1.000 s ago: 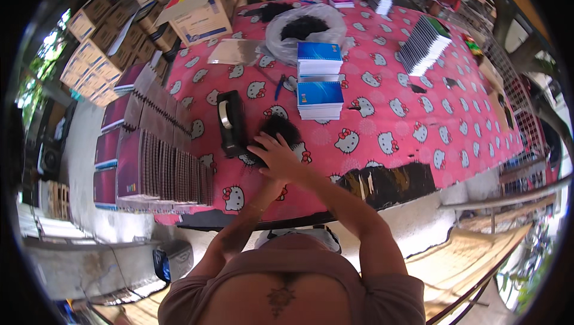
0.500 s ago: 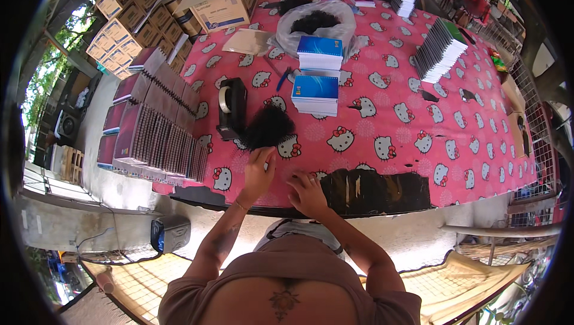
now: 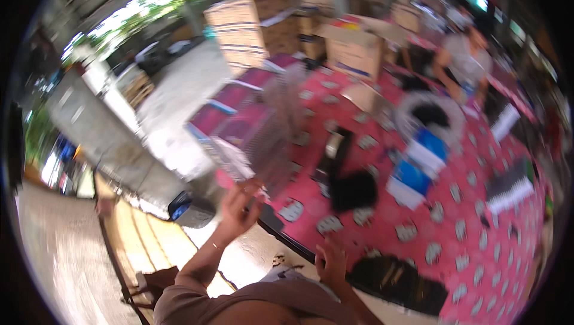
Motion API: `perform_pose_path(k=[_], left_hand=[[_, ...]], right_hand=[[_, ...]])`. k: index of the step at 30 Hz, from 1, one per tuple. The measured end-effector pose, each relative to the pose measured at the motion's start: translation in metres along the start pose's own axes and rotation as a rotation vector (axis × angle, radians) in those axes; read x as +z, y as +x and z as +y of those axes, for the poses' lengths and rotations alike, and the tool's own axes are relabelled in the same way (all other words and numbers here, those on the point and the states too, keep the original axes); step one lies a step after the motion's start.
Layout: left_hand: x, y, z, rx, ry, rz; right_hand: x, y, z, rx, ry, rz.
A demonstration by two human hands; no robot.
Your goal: The person aligns blue booklets and manually inserts black spiral coils into their spines, then stacks the finished items on a table covered in a pink tablecloth.
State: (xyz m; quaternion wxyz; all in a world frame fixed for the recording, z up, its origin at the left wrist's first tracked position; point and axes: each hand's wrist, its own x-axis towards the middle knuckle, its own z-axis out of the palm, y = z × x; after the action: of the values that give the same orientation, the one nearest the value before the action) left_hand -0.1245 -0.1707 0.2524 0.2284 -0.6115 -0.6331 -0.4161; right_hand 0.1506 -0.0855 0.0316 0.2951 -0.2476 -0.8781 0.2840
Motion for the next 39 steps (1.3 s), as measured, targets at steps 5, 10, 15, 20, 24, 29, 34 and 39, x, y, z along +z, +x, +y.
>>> perform_pose_path(k=[5,10,15,20,24,29,34,39], left_hand=[[-0.201,0.064,-0.09,0.15,0.707,0.61],[-0.412,0.135,-0.217,0.237,1.116,0.822],[-0.589,0.168,-0.34,0.012,1.614,0.577],[-0.671,0.198,-0.41,-0.452,1.627,0.519],[-0.696,0.21,-0.458,-0.556,1.579,0.551],[-0.723,0.233,-0.5,-0.523,1.535,0.615],[-0.747,0.256,-0.507,-0.525,1.575,0.615],[-0.747,0.278,-0.515,-0.587,1.606,0.545]], right_hand=[[0.082,0.054,-0.046,-0.186,0.467,-0.528],[0.182,0.113,-0.082,-0.036,0.609,-0.812],[0.278,0.135,-0.087,0.162,0.648,-0.795],[0.279,0.113,-0.046,0.782,1.071,-0.66],[0.253,0.059,-0.004,1.179,1.671,-0.199],[0.263,0.05,-0.031,1.088,2.132,0.039],[0.276,0.079,-0.068,1.312,2.006,0.607],[0.279,0.071,-0.049,1.414,1.896,0.561]])
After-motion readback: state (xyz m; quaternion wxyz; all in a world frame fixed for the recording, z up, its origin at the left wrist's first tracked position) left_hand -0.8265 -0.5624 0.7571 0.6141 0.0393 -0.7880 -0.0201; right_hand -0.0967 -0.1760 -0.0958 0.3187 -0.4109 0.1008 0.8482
